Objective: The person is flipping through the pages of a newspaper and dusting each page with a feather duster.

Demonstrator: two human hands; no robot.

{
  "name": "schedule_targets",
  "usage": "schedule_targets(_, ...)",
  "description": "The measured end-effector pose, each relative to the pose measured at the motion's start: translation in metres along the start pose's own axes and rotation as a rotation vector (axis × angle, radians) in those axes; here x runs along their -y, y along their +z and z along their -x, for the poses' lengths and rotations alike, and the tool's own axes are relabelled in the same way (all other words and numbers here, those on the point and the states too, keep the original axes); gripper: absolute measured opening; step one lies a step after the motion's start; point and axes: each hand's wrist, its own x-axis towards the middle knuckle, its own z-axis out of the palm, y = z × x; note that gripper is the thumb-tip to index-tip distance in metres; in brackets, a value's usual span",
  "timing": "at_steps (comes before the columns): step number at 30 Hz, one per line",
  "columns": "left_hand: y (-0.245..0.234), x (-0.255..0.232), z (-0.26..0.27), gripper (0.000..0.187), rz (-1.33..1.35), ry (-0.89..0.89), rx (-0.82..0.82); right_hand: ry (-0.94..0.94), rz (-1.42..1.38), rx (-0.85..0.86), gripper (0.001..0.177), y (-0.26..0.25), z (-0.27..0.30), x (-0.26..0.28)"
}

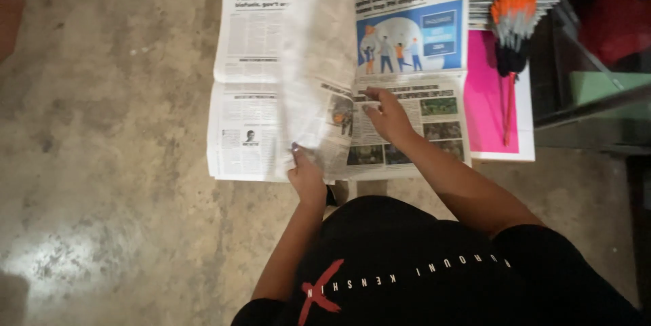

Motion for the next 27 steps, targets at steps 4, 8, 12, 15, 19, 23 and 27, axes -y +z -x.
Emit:
schedule_targets(4, -0.017, -0.001, -0.012, 0.05, 0.382, -0.461, -0.194, 0.03, 0.256, 0.131, 0.057, 0.024, -0.016, 0.0)
schedule_targets(8, -0.035, 0.003, -0.025, 0.048, 0.466, -0.311, -0.229, -0.035, 0.422, 0.174, 0.07, 0.044, -0.039, -0.009)
schedule_targets(12, -0.051, 0.038, -0.045, 0.045, 0.396, -0.245, -0.249, -0.224, 0.602, 0.151, 0.076, 0.057, -0.058, -0.016)
schedule_targets(15, -0.06, 0.052, -0.056, 0.045, 0.46, -0.228, -0.254, -0.252, 0.713, 0.136, 0.075, 0.062, -0.066, -0.022)
schedule_targets(19, -0.08, 0.075, -0.072, 0.045, 0.409, -0.29, -0.25, -0.201, 0.825, 0.153, 0.071, 0.071, -0.064, -0.013)
schedule_targets(23, -0.095, 0.034, -0.068, 0.042, 0.392, -0.413, -0.167, -0.142, 0.893, 0.136, 0.07, 0.081, -0.066, -0.016)
schedule_targets(27, -0.092, 0.015, -0.042, 0.038, 0.443, -0.65, 0.128, -0.175, 0.921, 0.076, 0.065, 0.084, -0.067, -0.017)
